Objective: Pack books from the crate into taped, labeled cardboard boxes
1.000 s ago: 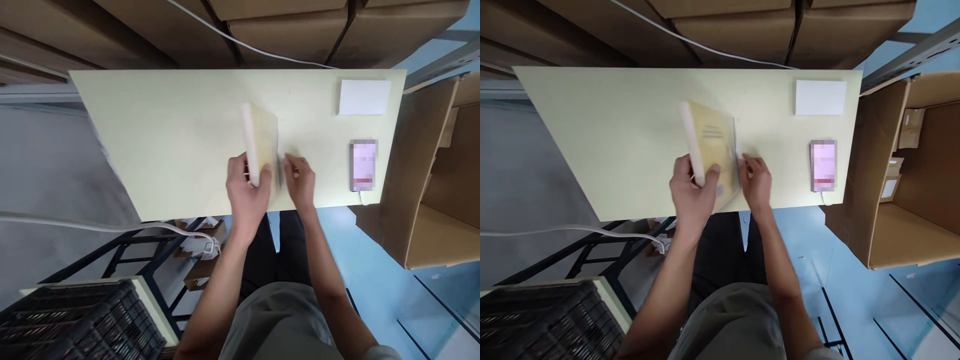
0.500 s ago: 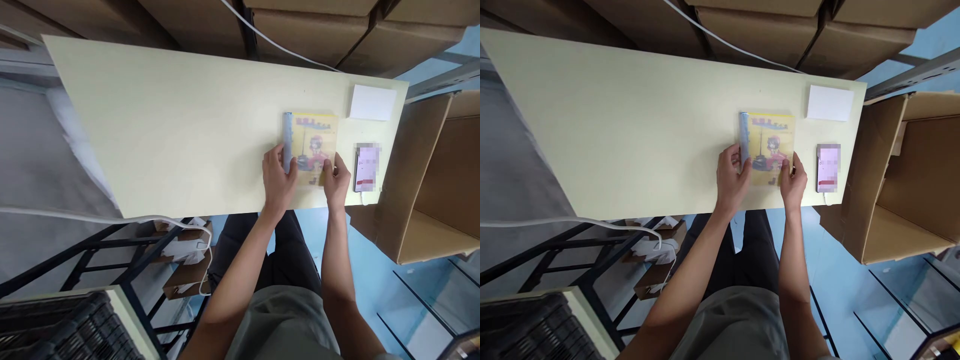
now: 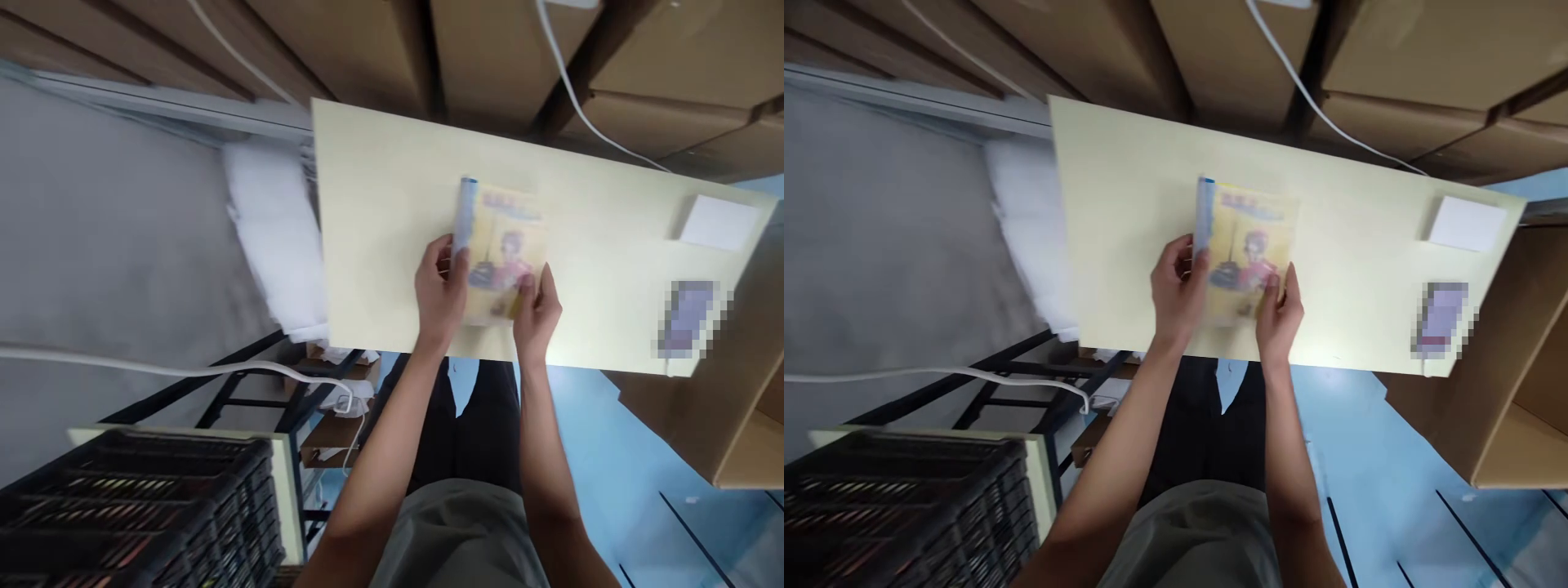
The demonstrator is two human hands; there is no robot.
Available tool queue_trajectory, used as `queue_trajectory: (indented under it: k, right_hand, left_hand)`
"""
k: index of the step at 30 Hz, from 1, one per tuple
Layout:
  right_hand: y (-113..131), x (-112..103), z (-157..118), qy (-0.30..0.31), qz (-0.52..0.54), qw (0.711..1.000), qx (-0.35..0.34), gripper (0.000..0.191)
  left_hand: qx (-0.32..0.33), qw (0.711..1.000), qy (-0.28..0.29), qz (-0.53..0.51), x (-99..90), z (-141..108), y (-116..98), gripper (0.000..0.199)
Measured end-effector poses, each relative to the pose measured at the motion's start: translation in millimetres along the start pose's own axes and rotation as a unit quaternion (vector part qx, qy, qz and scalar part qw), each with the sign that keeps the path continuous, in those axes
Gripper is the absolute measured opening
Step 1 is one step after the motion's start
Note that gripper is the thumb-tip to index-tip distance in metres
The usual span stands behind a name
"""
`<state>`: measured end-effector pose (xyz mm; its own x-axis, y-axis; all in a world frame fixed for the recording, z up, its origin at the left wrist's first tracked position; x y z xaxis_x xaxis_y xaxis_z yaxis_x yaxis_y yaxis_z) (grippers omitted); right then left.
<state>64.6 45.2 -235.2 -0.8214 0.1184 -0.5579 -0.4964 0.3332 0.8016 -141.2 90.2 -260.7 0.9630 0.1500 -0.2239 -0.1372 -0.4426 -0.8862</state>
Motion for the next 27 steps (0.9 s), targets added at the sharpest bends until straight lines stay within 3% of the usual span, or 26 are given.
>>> queue_trajectory:
  k: [4, 6, 8, 12, 14, 20, 24, 27]
  right_hand:
    - [54, 87, 11, 0.013, -0.004, 0.998, -0.057, 0.059]
    - [72, 121, 19, 0.004, -0.022, 0.997, -0.076, 0.059]
    - [81, 146, 24, -0.022, -0.048, 0.995, -0.081, 0.058]
    - [80, 167, 26, -0.095, -0.092, 0.989, -0.068, 0.055]
    - [74, 171, 27, -0.101, -0.096, 0.989, -0.057, 0.055]
    - [69, 168, 36, -0.058, -0.094, 0.991, -0.076, 0.057]
    - [66, 162, 46, -0.029, -0.082, 0.992, -0.093, 0.054]
    - [61, 163, 61, 0.027, -0.075, 0.993, -0.088, 0.052]
  left_hand:
    - [0.01, 0.995, -0.1, 0.026, -97.6, 45, 14, 0.031]
    - [0.028, 0.992, -0.117, 0.036, -126.0, 68, 18, 0.027]
    - [0.046, 0.99, -0.119, 0.053, -141.3, 85, 18, 0.025]
    - [0.096, 0.979, -0.123, 0.133, -149.0, 95, 13, 0.033]
    - [0.103, 0.971, -0.13, 0.17, -147.3, 92, 14, 0.038]
    - [0.067, 0.968, -0.167, 0.174, -140.4, 89, 24, 0.043]
    - [0.063, 0.971, -0.164, 0.164, -136.0, 94, 24, 0.054]
    - [0.062, 0.974, -0.169, 0.138, -133.9, 99, 22, 0.041]
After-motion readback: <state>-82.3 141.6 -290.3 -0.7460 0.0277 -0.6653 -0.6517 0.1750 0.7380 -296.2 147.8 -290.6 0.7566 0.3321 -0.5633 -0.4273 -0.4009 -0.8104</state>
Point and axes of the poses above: each hand's wrist, its own z-axis towards the middle knuckle, its own x-axis out of the palm, y = z × x, the point moved 9 cm from there along z, towards the middle knuckle, and after that the axes turned 3 degrees about y, right-handed, at the moved point
